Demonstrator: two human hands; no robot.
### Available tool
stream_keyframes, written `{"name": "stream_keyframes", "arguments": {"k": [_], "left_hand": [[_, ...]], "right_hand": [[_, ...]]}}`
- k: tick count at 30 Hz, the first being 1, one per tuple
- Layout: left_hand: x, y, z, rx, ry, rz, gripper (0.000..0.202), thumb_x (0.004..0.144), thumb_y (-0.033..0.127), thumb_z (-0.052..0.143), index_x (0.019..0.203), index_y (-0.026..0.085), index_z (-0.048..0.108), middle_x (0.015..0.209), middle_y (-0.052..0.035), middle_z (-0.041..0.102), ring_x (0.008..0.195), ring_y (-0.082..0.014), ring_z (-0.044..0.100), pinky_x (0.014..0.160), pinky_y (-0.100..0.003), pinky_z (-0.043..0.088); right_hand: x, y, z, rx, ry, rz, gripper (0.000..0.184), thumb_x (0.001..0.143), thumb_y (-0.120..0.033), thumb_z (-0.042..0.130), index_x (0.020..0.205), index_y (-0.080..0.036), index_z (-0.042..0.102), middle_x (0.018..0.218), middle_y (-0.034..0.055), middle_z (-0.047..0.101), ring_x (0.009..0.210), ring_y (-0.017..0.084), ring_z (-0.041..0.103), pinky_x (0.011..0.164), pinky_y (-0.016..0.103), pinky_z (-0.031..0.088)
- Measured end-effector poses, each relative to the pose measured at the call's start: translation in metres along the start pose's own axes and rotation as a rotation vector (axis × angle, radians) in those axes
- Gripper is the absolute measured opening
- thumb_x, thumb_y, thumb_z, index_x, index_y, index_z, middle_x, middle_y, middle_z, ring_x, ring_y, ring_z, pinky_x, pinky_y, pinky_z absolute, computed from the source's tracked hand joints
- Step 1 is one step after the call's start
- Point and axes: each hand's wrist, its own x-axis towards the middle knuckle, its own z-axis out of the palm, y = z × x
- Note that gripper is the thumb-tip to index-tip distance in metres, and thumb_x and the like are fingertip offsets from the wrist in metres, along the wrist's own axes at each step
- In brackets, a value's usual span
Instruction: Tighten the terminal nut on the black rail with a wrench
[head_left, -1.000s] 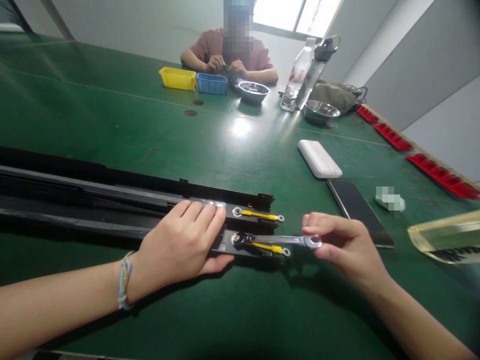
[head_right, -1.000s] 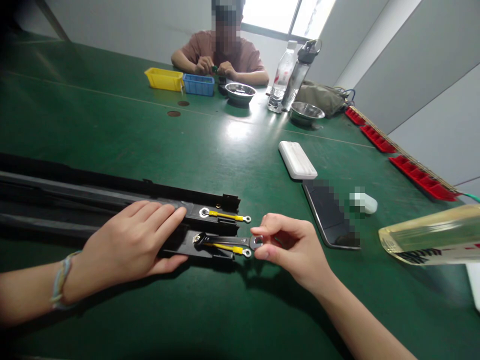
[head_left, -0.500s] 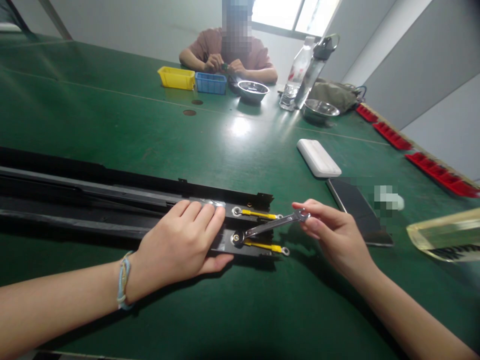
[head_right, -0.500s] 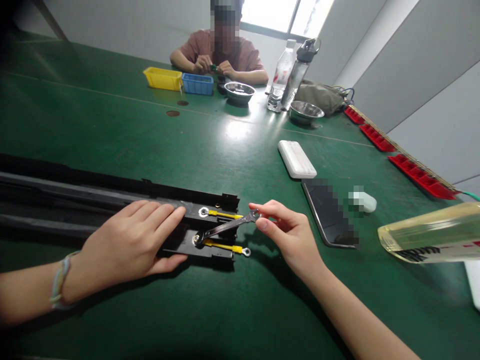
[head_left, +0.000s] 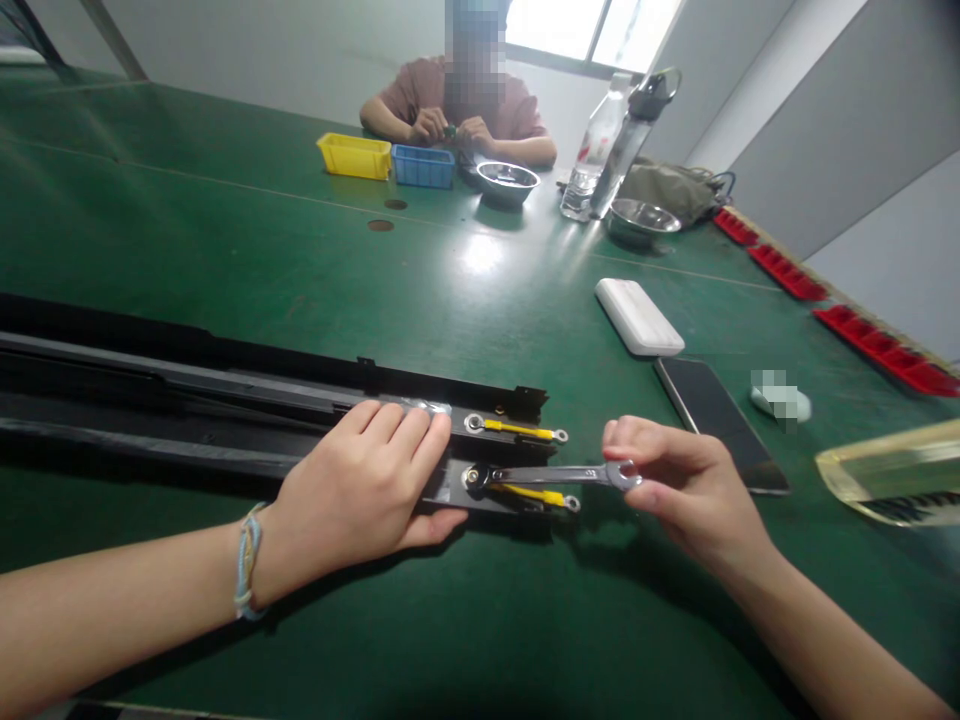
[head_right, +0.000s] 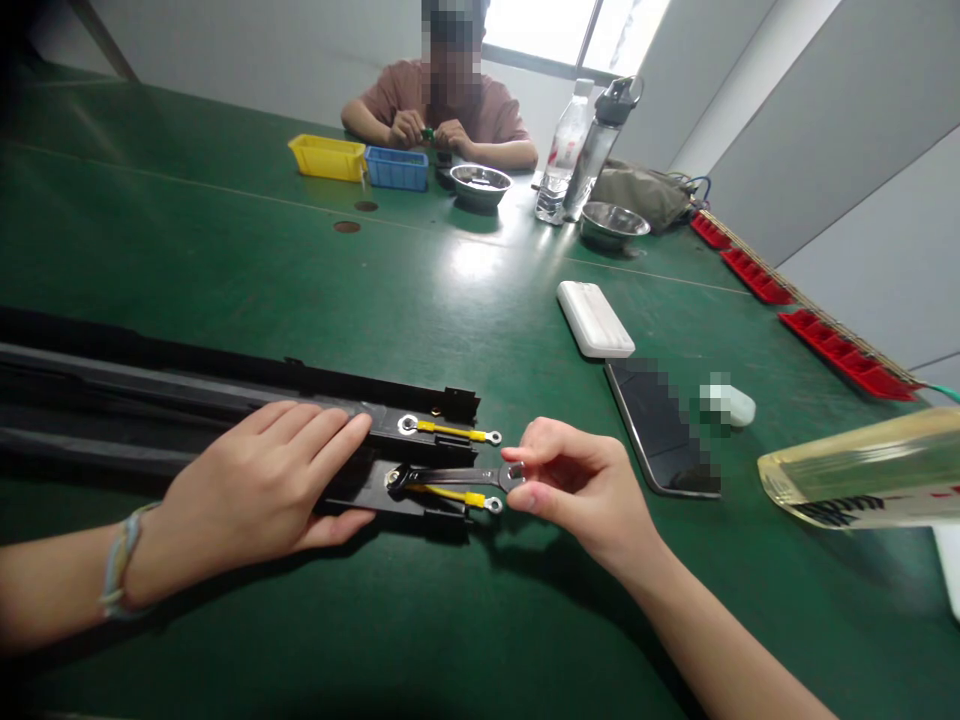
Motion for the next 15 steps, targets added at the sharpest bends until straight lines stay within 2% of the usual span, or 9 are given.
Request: {"name": "stream_keyframes", "arguments": {"k": [9,15], "left_hand": [[0.0013,-0.0002,0.0032,-0.003,-0.006,-0.006,0.057,0.09,0.054,0.037,0.103,0.005,0.064,0.086,-0.0144,0.066,0.074,-0.0272,0.059,0.064,-0.04,0.047],[0.0026,0.0005,0.0051,-0.004,0.002,-0.006,0.058,0.09,0.054,0.037,0.104,0.004,0.064,0.086,-0.0153,0.066,0.075,-0.0274,0.059,0.064,-0.04,0.046]], "right_hand": [[-0.0038,-0.0031,0.0038,0.011,-0.153,-0.054,0.019,0.064,-0.035,0.088,0.072,-0.024,0.076,0.055,-0.0022,0.054,0.054,0.014,0.045,0.05,0.029,0.034],[-0.0045,-0.0038,0.0062,-0.006,-0.189,-0.081,0.022,0.064,-0.038,0.087,0.066,-0.022,0.072,0.054,-0.0019,0.054,0.053,0.013,0.045,0.049,0.028,0.032]]}}
